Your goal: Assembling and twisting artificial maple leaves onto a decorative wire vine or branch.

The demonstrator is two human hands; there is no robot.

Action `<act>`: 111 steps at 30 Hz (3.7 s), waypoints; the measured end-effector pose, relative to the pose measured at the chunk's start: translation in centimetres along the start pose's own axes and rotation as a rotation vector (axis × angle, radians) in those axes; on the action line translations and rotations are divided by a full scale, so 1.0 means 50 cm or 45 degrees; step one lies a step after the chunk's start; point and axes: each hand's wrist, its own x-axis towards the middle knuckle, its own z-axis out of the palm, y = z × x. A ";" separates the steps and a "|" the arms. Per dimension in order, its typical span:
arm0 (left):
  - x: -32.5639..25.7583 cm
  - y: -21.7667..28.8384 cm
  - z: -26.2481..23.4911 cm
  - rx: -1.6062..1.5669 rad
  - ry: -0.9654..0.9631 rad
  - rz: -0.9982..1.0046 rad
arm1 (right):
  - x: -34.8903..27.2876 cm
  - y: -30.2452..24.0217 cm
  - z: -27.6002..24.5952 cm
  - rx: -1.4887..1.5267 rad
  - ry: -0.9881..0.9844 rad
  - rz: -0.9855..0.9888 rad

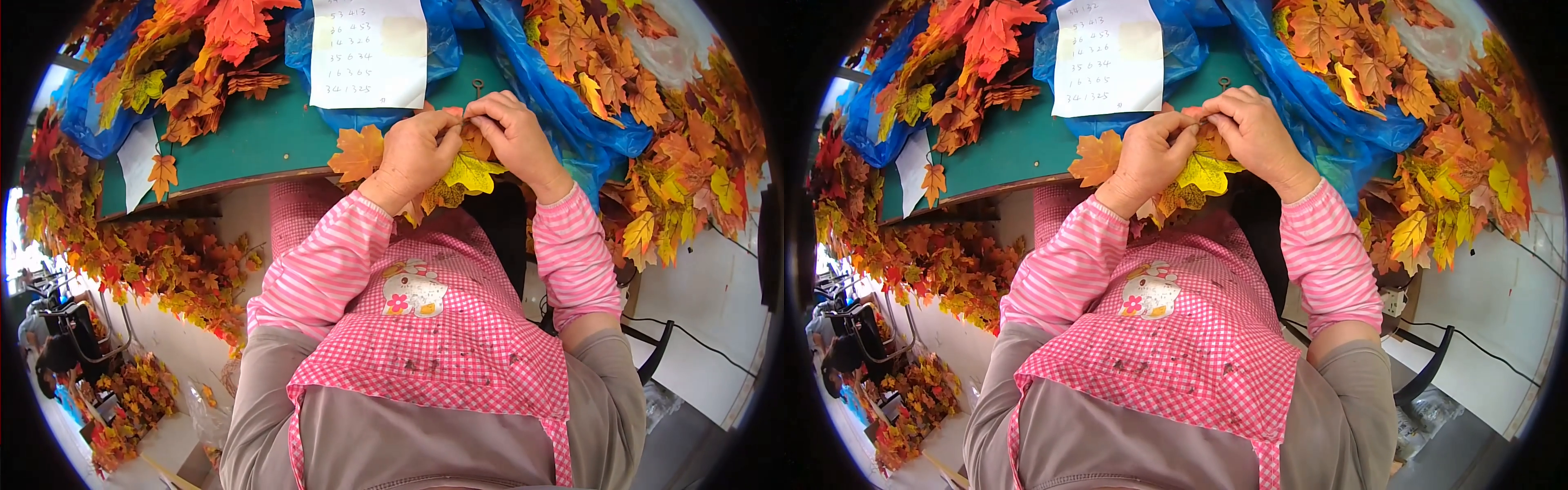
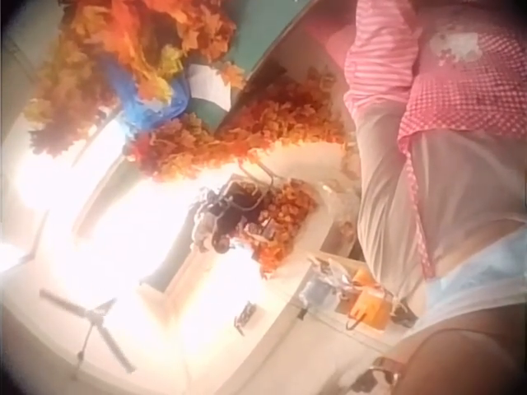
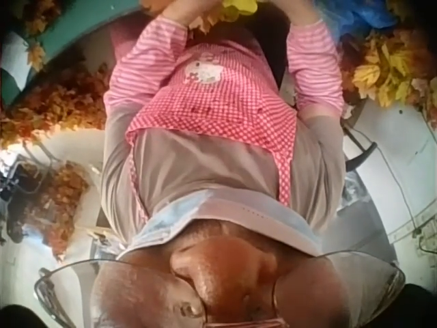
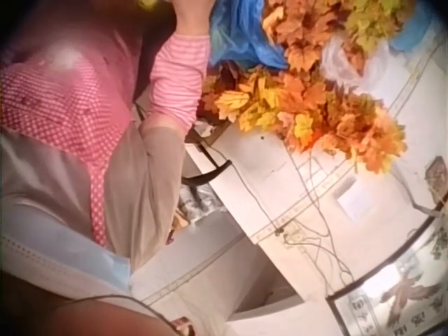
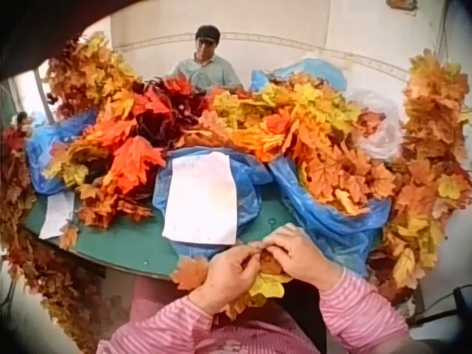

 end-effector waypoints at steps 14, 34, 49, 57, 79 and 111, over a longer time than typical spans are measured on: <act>-0.011 -0.017 0.004 0.107 0.067 0.301 | -0.005 -0.038 0.014 0.016 0.098 -0.039; -0.025 0.053 -0.029 -0.721 -0.082 -0.194 | -0.070 -0.090 0.043 0.857 0.168 0.465; 0.008 0.012 -0.013 -0.775 0.145 -0.334 | -0.028 -0.161 -0.044 0.237 -0.290 0.054; -0.010 -0.001 0.008 -0.438 0.109 -0.052 | 0.190 -0.125 -0.119 0.342 -0.157 0.231; -0.006 -0.025 0.011 -0.573 0.189 0.159 | 0.723 -0.141 0.254 0.851 0.407 0.177; -0.009 -0.009 0.028 -0.326 0.114 -0.101 | 0.024 0.003 -0.038 -0.124 -0.114 -0.068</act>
